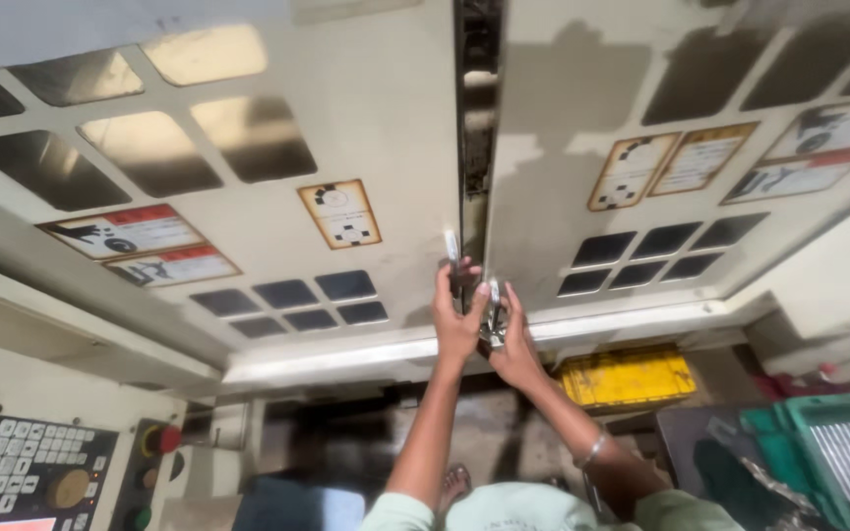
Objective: The person opens the doors of a large industrial machine, reaches inside to adjust or retrieve a small metal component, then closes the doors. The person handles a small metal part and places it into a green bin before closing the machine.
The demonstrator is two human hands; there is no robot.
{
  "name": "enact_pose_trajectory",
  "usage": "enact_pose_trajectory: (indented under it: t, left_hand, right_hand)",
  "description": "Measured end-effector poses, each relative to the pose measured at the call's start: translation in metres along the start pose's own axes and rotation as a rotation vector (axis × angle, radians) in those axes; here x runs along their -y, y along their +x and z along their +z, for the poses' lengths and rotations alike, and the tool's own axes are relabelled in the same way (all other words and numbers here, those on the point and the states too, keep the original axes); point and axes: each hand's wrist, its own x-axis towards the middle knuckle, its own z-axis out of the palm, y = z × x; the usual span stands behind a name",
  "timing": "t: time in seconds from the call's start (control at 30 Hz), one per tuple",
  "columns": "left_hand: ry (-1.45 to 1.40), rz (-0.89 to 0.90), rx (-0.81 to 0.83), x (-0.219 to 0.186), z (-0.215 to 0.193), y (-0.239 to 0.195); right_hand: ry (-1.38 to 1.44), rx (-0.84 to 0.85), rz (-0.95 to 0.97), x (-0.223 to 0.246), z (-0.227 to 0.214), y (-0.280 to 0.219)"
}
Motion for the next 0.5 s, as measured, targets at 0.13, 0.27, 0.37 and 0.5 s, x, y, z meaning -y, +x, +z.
enact_pose_trajectory:
  t: [0.13, 0.27, 0.37, 0.5]
  left_hand:
    - [-0.033, -0.027, -0.059, 0.028, 0.005, 0.010]
    - [0.138, 0.184, -0.195, 0.050, 0.012, 0.015]
    - [0.118, 0.239, -0.204, 0.058, 0.017, 0.015]
    - [0.222, 0.392, -0.210, 0.059, 0.015, 0.017]
  right_hand:
    - [0.158, 0.006, -0.062, -0.025, 0.016, 0.024]
    - [0.255, 0.005, 0.008, -0.050, 0.031, 0.028]
    - [0.126, -0.137, -0.070, -0.060, 0.042, 0.024]
    - [-0.078, -0.316, -0.142, -0.065, 0.057, 0.022]
